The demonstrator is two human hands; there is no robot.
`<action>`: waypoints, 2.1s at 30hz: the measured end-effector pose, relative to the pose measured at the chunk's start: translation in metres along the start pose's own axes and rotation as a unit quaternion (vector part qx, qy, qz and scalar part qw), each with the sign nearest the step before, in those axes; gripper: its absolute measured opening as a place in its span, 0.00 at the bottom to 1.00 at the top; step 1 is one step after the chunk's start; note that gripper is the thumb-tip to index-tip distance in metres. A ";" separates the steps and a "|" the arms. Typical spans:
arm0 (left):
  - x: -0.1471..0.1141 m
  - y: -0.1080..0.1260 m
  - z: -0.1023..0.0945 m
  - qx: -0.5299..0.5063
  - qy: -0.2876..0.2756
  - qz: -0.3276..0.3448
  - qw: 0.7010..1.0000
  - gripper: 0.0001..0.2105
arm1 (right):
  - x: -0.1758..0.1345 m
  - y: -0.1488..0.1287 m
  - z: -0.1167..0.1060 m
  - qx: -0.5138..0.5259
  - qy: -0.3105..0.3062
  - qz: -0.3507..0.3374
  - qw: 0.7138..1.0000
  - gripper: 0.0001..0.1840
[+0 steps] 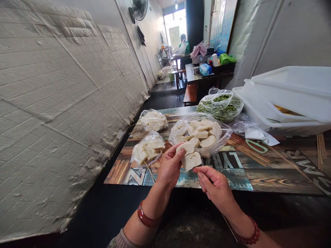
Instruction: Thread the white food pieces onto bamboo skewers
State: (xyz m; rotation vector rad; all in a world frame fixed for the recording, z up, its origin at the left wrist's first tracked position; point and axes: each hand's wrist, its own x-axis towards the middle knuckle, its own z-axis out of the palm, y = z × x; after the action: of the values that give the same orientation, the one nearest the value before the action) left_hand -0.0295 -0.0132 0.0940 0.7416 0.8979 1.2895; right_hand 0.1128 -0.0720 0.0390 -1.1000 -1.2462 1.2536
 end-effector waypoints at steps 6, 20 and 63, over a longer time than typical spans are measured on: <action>-0.004 0.006 -0.005 -0.027 -0.022 -0.015 0.999 0.19 | -0.003 0.004 -0.003 -0.004 -0.015 -0.011 1.000 0.18; -0.025 0.007 -0.003 -0.023 -0.089 -0.032 0.995 0.19 | -0.025 0.024 -0.017 -0.119 -0.019 -0.028 0.992 0.17; 0.006 0.031 -0.016 0.198 -0.138 0.048 0.969 0.19 | 0.010 0.024 -0.029 0.104 0.146 -0.014 0.984 0.18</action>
State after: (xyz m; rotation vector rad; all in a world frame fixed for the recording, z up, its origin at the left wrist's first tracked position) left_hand -0.0579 -0.0035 0.1124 1.2604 0.9079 1.0644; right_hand 0.1401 -0.0588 0.0144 -1.0659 -0.8869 1.1261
